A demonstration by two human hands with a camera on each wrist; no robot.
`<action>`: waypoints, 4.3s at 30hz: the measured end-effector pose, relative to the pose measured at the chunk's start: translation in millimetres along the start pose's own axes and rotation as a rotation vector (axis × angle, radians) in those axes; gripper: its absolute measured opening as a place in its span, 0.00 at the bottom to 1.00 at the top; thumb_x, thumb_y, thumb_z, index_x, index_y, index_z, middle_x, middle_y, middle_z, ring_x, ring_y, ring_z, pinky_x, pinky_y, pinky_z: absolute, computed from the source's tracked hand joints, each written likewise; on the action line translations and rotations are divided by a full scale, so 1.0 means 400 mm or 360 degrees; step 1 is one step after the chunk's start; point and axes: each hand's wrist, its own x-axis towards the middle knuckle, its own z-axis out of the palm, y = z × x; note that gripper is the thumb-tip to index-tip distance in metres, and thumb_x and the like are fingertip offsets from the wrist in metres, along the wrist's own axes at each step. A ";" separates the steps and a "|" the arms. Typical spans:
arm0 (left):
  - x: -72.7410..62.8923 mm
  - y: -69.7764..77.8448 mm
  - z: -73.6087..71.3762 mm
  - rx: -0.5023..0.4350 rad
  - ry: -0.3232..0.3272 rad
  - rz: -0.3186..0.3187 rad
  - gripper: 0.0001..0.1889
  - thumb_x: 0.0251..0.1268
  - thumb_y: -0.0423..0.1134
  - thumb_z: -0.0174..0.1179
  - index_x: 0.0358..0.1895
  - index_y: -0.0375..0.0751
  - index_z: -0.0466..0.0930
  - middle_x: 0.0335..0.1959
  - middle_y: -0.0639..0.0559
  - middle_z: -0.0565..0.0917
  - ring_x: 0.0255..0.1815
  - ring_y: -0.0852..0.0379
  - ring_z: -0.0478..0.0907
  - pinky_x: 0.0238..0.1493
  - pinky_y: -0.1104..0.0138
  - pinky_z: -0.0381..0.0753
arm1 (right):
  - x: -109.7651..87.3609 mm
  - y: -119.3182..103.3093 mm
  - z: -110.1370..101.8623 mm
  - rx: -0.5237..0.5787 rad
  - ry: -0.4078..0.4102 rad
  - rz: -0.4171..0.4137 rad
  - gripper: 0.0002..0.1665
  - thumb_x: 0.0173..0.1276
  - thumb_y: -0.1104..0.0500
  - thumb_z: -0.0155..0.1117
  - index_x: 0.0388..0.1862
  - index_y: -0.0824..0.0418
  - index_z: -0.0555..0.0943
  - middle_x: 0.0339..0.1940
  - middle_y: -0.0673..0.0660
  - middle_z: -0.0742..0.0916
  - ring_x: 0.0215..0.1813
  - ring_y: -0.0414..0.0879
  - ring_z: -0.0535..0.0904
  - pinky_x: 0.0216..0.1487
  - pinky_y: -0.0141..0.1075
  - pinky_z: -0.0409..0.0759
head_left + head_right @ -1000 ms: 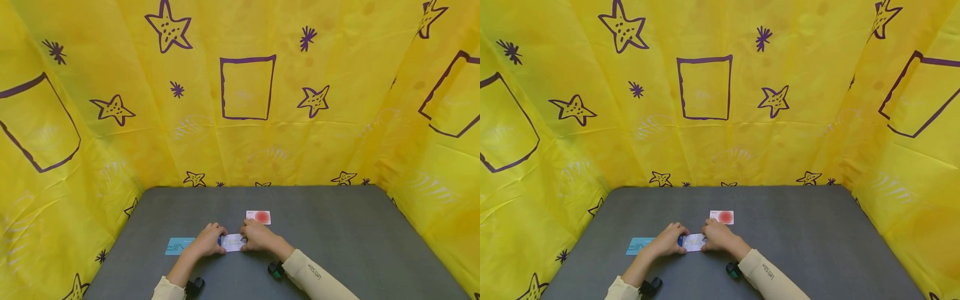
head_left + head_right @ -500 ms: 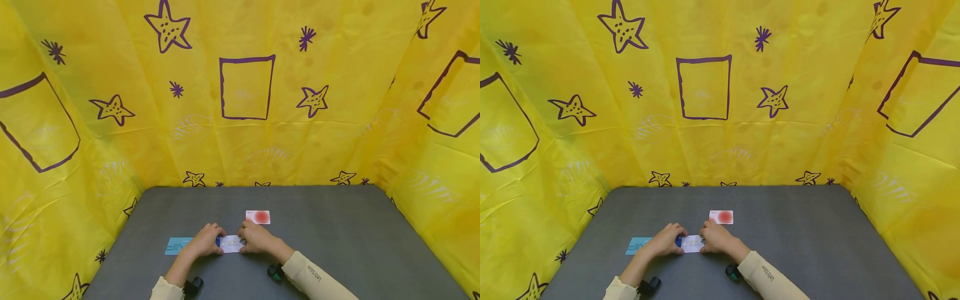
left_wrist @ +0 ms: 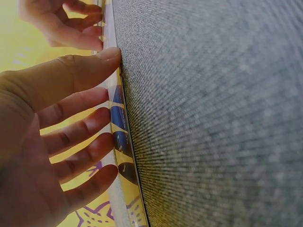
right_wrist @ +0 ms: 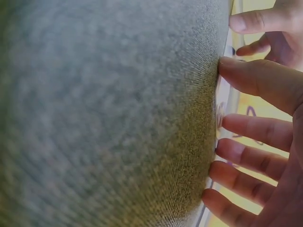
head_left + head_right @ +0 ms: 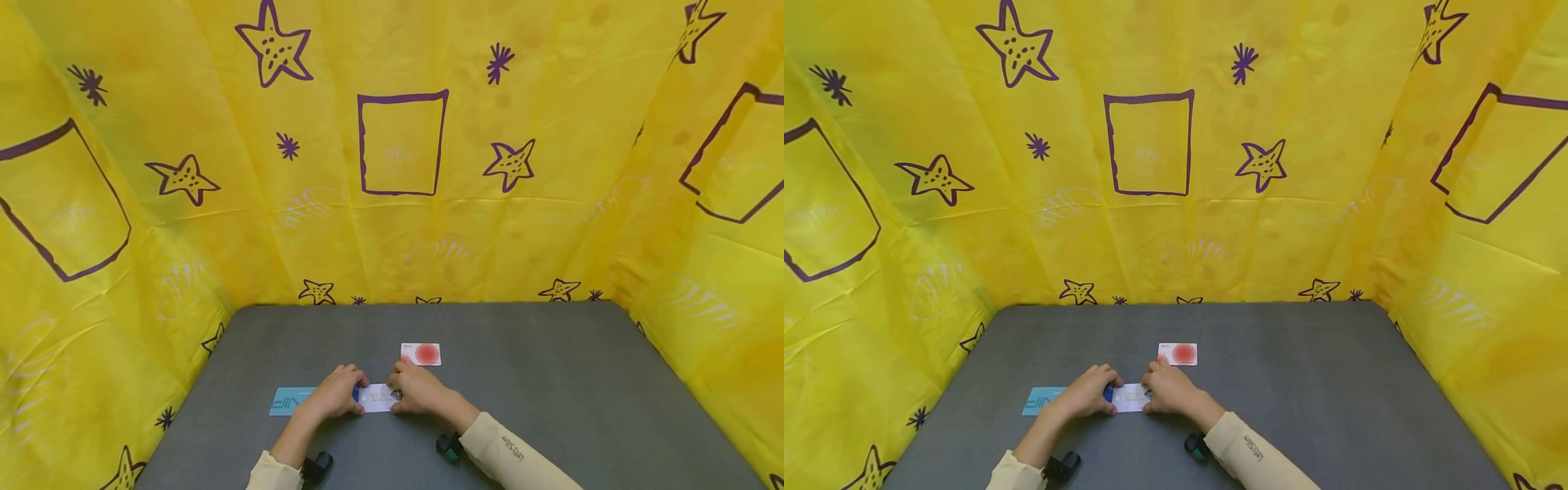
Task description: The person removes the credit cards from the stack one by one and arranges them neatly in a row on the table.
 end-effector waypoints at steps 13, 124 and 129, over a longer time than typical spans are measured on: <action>-0.003 -0.006 0.013 -0.0012 -0.0008 -0.0046 0.20 0.42 0.38 0.77 0.41 0.39 0.82 0.38 0.50 0.78 0.40 0.53 0.71 0.44 0.57 0.73 | -0.004 0.002 0.011 0.0031 0.0013 0.0007 0.23 0.49 0.47 0.79 0.43 0.55 0.86 0.30 0.47 0.76 0.31 0.36 0.66 0.31 0.26 0.62; 0.292 0.061 0.070 -0.0163 -0.0018 -0.0104 0.23 0.54 0.41 0.70 0.55 0.39 0.80 0.50 0.45 0.76 0.51 0.49 0.68 0.53 0.57 0.71 | 0.012 0.263 -0.056 0.0227 -0.0015 0.0322 0.23 0.50 0.55 0.74 0.45 0.65 0.84 0.36 0.55 0.77 0.38 0.46 0.70 0.40 0.38 0.70; 0.288 0.066 0.062 -0.0196 0.0007 -0.0094 0.23 0.54 0.41 0.69 0.55 0.38 0.80 0.49 0.45 0.76 0.50 0.50 0.67 0.52 0.57 0.71 | 0.009 0.259 -0.066 0.0213 0.0028 0.0314 0.24 0.50 0.55 0.75 0.45 0.65 0.84 0.36 0.54 0.77 0.38 0.46 0.69 0.40 0.37 0.70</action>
